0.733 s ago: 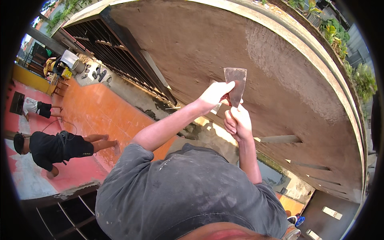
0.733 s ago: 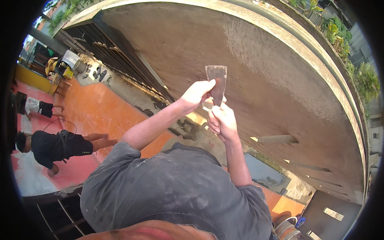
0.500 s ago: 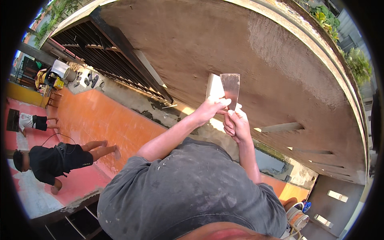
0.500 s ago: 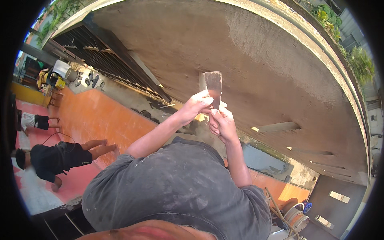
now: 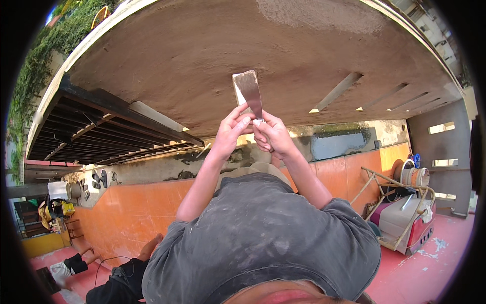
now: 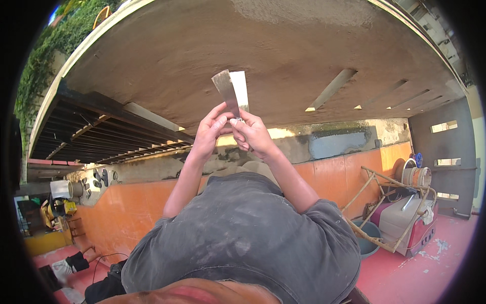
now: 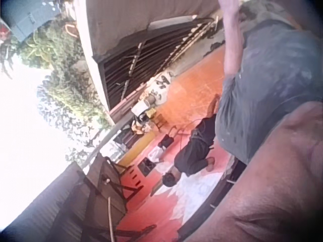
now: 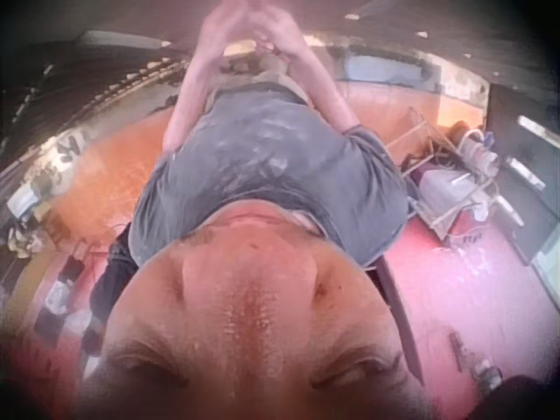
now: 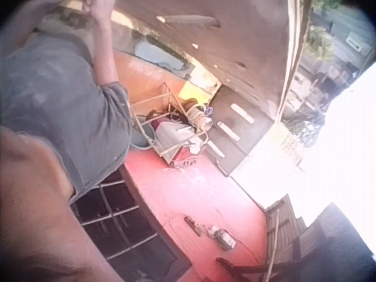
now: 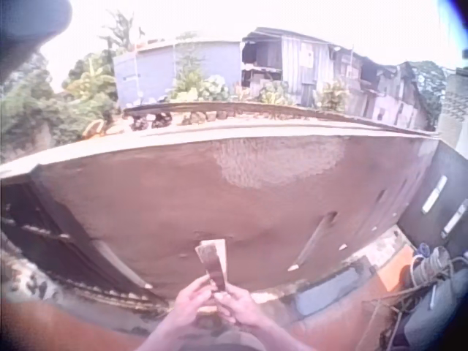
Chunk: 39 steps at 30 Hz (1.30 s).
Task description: The person uses a trowel to smooth wet plaster on a curved ceiling surface. They repeatedly scrape and level the material, occasionally wiping the tool on a wooden beam to clear excess plaster.
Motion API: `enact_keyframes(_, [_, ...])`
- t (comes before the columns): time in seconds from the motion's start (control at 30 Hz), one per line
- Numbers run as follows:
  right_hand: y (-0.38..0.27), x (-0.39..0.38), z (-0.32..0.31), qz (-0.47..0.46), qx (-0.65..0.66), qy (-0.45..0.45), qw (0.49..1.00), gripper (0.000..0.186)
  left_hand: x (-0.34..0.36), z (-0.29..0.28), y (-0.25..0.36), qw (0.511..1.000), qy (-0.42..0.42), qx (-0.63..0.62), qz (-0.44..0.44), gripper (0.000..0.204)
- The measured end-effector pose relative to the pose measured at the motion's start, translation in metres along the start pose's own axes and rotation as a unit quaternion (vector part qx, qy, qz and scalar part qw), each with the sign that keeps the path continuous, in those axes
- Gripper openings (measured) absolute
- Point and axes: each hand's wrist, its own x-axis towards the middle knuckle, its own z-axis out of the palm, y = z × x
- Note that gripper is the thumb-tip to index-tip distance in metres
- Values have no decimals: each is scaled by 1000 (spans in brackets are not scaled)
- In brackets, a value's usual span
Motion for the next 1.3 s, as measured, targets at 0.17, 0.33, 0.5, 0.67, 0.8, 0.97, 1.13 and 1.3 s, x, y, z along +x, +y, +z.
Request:
enact_keyframes(0.17, [32,-30,-1,-12,25,52,998,28,-16,1,-13,998,-50,13,-38,58])
enact_keyframes(0.33, [36,-60,-3,-10,18,78,997,23,-30,14,-27,996,-65,21,-52,59])
enact_keyframes(0.5, [26,-84,-6,-57,-28,88,994,33,-36,43,-23,995,-86,29,-35,58])
enact_keyframes(0.67, [-20,-116,-25,-73,-175,92,978,56,-45,85,-20,995,-90,35,-7,51])
enact_keyframes(0.8, [-38,-128,-66,-277,-499,112,813,57,-57,118,-27,996,-77,51,-7,47])
enact_keyframes(0.97, [-66,-176,-60,-90,-649,130,744,54,-75,144,-38,995,-59,81,-17,47])
enact_keyframes(1.13, [-51,-200,-76,-182,-662,165,709,53,-82,166,-49,992,-87,93,-9,46])
enact_keyframes(1.3, [-37,-207,-83,-195,-634,185,725,59,-78,173,-54,991,-103,86,4,43])
